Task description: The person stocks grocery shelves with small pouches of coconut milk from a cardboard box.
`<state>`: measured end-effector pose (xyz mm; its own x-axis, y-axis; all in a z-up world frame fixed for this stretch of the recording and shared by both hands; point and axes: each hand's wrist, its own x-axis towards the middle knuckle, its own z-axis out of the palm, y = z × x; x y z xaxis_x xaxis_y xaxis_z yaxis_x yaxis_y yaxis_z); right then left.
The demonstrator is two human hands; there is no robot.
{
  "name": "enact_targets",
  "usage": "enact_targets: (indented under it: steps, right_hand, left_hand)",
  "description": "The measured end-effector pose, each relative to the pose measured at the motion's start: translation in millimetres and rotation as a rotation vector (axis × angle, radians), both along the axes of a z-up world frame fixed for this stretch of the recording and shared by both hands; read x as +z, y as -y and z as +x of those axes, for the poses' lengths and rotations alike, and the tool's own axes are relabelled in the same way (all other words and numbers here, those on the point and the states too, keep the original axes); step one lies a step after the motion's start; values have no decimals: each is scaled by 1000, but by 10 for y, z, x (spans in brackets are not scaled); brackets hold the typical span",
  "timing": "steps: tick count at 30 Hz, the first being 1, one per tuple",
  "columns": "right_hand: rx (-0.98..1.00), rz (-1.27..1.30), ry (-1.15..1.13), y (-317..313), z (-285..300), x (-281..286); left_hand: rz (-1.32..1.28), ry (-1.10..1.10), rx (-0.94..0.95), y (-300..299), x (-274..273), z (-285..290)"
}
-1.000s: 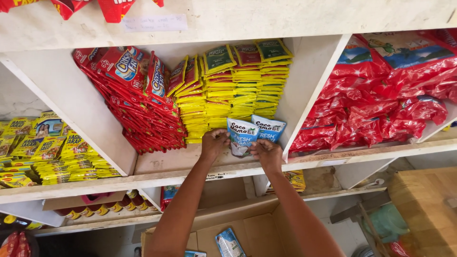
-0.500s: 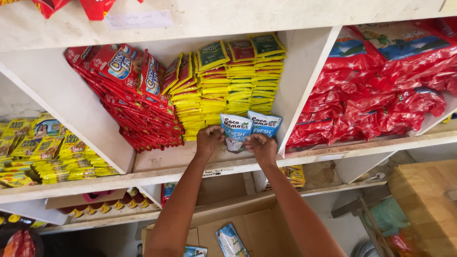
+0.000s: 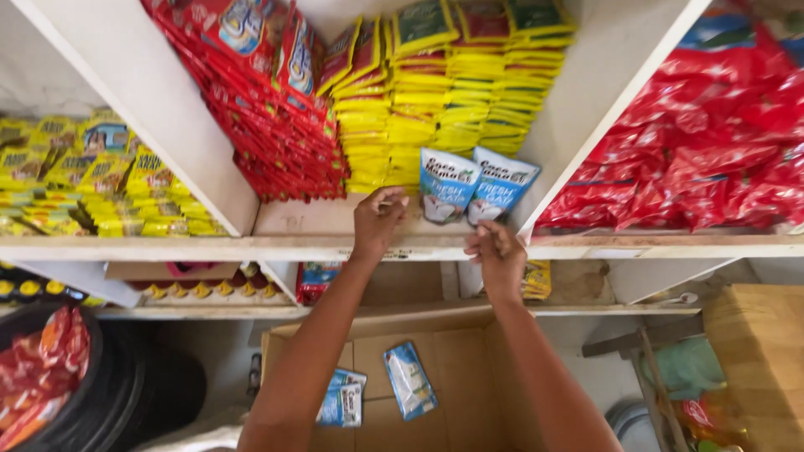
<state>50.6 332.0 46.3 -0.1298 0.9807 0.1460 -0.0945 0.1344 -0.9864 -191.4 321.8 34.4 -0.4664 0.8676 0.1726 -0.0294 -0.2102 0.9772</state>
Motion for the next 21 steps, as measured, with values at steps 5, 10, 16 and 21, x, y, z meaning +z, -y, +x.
enact_targets:
  steps: [5, 10, 16, 21]
  right_hand:
    - [41, -77, 55, 647, 385, -676]
    - [167, -171, 133, 1387, 805, -1757]
    - [293, 239, 804, 2200, 421, -1928]
    - [717, 188, 579, 2759, 113, -1871]
  left_hand:
    - [62, 135, 2, 1103, -89, 65]
    - [-113, 289, 82, 2236, -1378, 227]
    - [-534, 660, -33, 3143, -3013, 1118]
    - [-414, 1496, -200, 3140, -3096, 1748]
